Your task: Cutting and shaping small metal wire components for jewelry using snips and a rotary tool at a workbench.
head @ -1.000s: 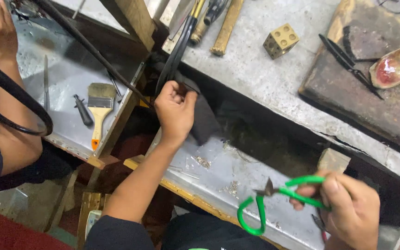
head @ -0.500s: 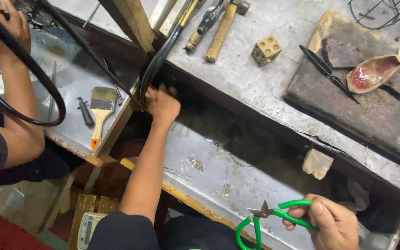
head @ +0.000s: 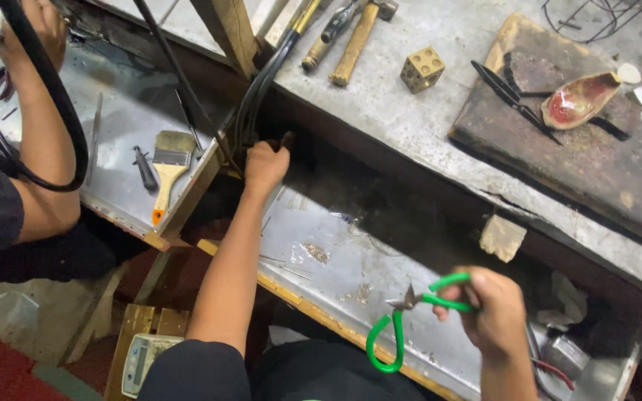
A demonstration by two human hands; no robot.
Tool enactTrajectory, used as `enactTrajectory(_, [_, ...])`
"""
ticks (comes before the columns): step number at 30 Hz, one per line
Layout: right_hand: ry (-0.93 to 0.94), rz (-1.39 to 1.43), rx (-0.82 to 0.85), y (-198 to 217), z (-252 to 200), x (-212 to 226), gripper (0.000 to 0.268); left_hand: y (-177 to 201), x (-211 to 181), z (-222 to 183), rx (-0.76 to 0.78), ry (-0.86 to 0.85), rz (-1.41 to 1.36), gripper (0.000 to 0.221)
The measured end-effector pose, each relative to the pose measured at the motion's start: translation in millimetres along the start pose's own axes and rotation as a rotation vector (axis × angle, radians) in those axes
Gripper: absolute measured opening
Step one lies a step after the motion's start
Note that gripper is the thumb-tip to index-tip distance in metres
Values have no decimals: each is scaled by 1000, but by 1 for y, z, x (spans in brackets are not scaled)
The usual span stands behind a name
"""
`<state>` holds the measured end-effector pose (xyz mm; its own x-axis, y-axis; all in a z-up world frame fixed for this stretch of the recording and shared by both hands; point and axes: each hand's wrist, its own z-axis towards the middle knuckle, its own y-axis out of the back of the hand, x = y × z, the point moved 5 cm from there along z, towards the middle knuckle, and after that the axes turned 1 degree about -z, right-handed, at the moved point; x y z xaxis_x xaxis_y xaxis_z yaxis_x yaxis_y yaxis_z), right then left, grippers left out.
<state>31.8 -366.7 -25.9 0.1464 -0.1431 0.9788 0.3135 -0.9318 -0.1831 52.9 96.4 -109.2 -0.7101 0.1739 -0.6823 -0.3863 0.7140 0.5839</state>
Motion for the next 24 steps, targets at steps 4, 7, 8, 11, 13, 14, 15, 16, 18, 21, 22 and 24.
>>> enactTrajectory(4, [-201, 177, 77, -1, 5, -65, 46, 0, 20, 17, -170, -192, -171, 45])
enactTrajectory(7, [-269, 135, 123, -11, -10, -64, 45, -3, 49, 29, -135, -60, -374, 27])
enactTrajectory(8, [-260, 102, 179, -18, -16, -57, 45, -10, 66, 40, -78, 70, -437, 15])
enactTrajectory(11, [-263, 137, 210, -22, -28, -55, 45, -12, 89, 47, -135, 393, -696, 10])
enactTrajectory(13, [-241, 144, 193, -22, -36, -52, 45, -3, 80, 22, -111, 324, -655, 10])
enactTrajectory(14, [-220, 151, 178, -22, -40, -50, 46, 1, 73, 11, -87, 258, -614, 15])
enactTrajectory(15, [-216, 153, 173, -22, -44, -46, 46, 8, 60, -12, -84, 253, -610, 15])
enactTrajectory(16, [-186, 130, 169, -21, -47, -42, 46, 17, 41, -33, -65, 130, -334, 45])
enactTrajectory(18, [-152, 106, 161, -15, -49, -38, 51, 10, 32, -51, -45, 1, -58, 76])
enactTrajectory(21, [-49, 180, 55, 0, -48, -27, 48, -7, 10, -84, -344, -549, 328, 52])
enactTrajectory(22, [12, 217, 20, 2, -47, -15, 46, -3, -14, -121, -427, -765, 263, 40])
enactTrajectory(24, [82, 258, -34, -1, -44, 9, 44, 5, -53, -186, -493, -999, 191, 30])
